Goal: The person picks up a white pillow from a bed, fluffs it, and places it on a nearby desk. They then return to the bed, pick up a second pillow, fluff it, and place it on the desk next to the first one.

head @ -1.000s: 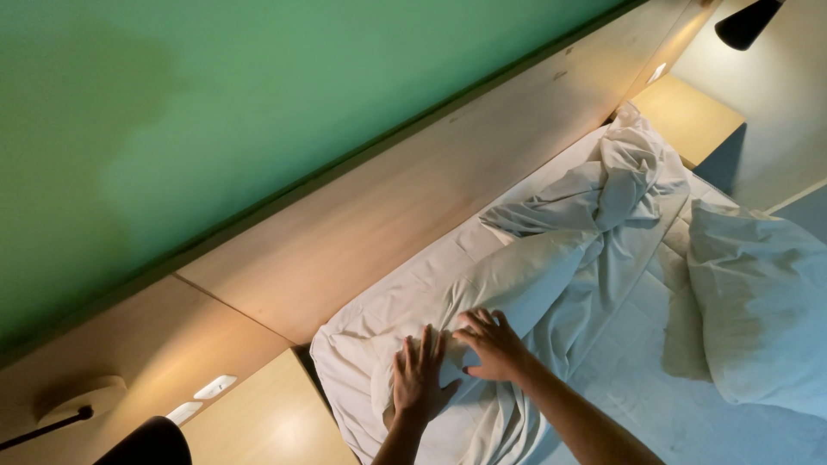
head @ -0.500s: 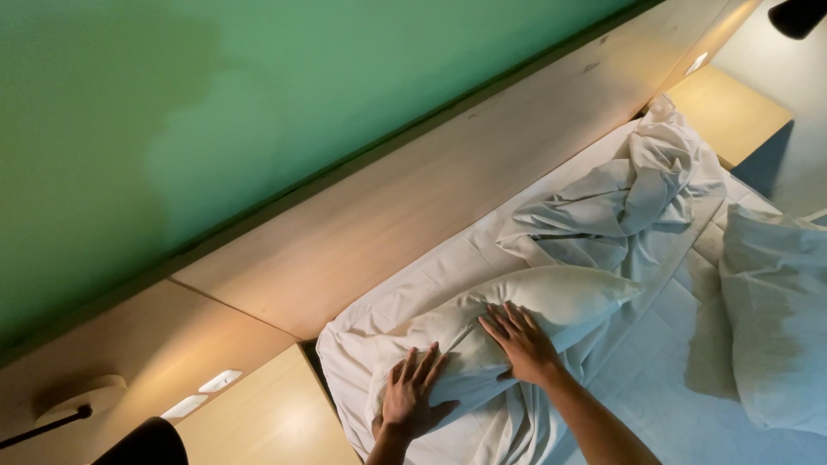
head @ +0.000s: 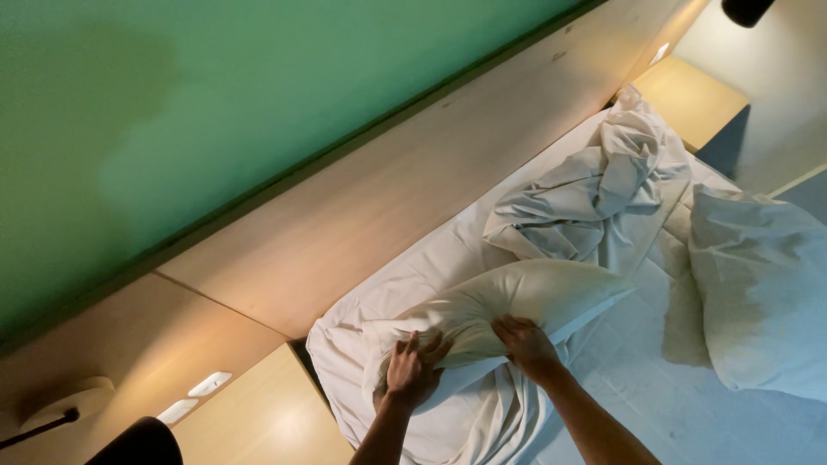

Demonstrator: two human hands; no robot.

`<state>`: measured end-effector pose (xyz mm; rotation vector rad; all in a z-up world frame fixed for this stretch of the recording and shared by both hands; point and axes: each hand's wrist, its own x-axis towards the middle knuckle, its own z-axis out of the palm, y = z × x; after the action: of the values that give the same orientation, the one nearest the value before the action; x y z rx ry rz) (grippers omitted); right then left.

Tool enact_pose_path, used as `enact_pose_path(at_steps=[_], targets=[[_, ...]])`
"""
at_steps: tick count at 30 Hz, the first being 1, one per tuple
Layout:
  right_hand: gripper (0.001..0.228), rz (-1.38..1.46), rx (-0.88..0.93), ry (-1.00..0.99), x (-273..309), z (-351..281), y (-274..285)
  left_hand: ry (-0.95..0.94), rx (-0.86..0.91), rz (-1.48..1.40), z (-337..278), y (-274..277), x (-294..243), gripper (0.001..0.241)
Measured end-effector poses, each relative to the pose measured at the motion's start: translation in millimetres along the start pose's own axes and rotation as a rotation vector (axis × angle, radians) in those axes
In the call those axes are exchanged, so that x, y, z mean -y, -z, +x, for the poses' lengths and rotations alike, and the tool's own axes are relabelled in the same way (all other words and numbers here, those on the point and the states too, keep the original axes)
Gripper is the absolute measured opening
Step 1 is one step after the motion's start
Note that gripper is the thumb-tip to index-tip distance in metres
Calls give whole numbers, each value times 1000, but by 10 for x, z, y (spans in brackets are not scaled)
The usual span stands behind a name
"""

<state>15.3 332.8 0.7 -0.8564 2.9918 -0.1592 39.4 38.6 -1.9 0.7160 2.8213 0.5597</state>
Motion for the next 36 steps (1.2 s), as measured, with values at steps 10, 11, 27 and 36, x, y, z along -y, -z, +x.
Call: enact_pose_path(at_steps=[10, 11, 27, 36], targets=[[54, 41, -36, -288, 57, -919, 597, -262, -55, -4, 135, 555, -623, 56], [56, 61, -47, -339, 103, -1089, 685, -349, -65, -9, 157, 564, -722, 55], [45, 189, -171, -1146, 1121, -3866, 747, -969, 227, -43, 96, -109, -2848, 44], [69, 316, -21, -1355, 1728, -4546, 378, -979, 328, 200, -301, -1176, -3067, 95]])
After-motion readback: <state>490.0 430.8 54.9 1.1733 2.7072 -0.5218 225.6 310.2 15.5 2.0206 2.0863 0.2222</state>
